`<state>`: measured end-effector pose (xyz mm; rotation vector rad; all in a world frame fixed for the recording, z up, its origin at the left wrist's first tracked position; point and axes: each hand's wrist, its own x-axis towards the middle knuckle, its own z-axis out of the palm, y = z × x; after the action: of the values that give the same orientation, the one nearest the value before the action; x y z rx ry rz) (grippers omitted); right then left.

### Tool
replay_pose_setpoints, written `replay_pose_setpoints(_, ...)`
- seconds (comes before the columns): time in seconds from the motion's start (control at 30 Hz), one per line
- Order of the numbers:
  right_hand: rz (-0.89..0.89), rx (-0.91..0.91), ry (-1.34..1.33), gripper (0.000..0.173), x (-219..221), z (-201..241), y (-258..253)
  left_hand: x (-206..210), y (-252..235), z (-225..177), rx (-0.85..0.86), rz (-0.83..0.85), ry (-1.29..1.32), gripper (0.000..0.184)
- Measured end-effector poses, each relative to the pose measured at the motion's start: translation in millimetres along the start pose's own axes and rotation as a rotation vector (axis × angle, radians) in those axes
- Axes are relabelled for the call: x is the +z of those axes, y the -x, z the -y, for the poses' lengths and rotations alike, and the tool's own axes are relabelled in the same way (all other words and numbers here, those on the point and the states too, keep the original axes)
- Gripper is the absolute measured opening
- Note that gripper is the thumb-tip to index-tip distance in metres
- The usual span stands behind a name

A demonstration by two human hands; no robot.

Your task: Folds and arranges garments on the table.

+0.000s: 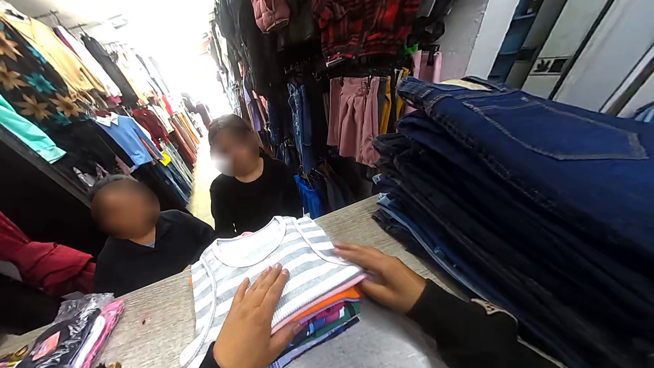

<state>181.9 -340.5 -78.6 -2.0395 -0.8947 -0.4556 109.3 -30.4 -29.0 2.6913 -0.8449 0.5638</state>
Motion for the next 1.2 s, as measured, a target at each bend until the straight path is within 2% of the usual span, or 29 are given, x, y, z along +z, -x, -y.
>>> replay_pose_setpoints(0.07, 0.059, -0.028, -0.042, 0.053, -2, 2, 0, 1, 1, 1, 0.019, 0.000, 0.002, 0.068)
replay_pose_setpoints(0.13, 0.080, -0.088, -0.070, 0.042, 1, 2, 2, 0, 2, 1, 0.034, 0.011, 0.009, 0.060)
replay_pose_setpoints(0.27, -0.032, -0.109, -0.089, 0.030, 2, 1, 3, -1, 4, 0, 0.057, 0.025, 0.016, 0.054)
replay_pose_setpoints(0.47, -0.048, -0.099, -0.102, 0.022, 1, 2, 4, -2, 6, -1, 0.059, 0.044, 0.013, 0.053)
replay_pose_setpoints(0.87, -0.053, -0.065, -0.123, 0.025, 7, -1, 9, 2, 7, -2, 0.048, 0.022, 0.022, 0.061)
replay_pose_setpoints(0.97, -0.010, -0.038, -0.122, 0.030, 5, 0, 9, -1, 7, -3, 0.022, 0.059, 0.081, 0.066)
replay_pose_setpoints(1.1, 0.055, -0.010, -0.137, 0.047, 4, 2, 3, -12, 7, -1, -0.029, 0.110, 0.189, 0.068)
replay_pose_setpoints(1.2, 0.001, 0.008, -0.080, 0.041, 8, 2, 2, -22, 9, 4, -0.057, 0.173, 0.242, 0.068)
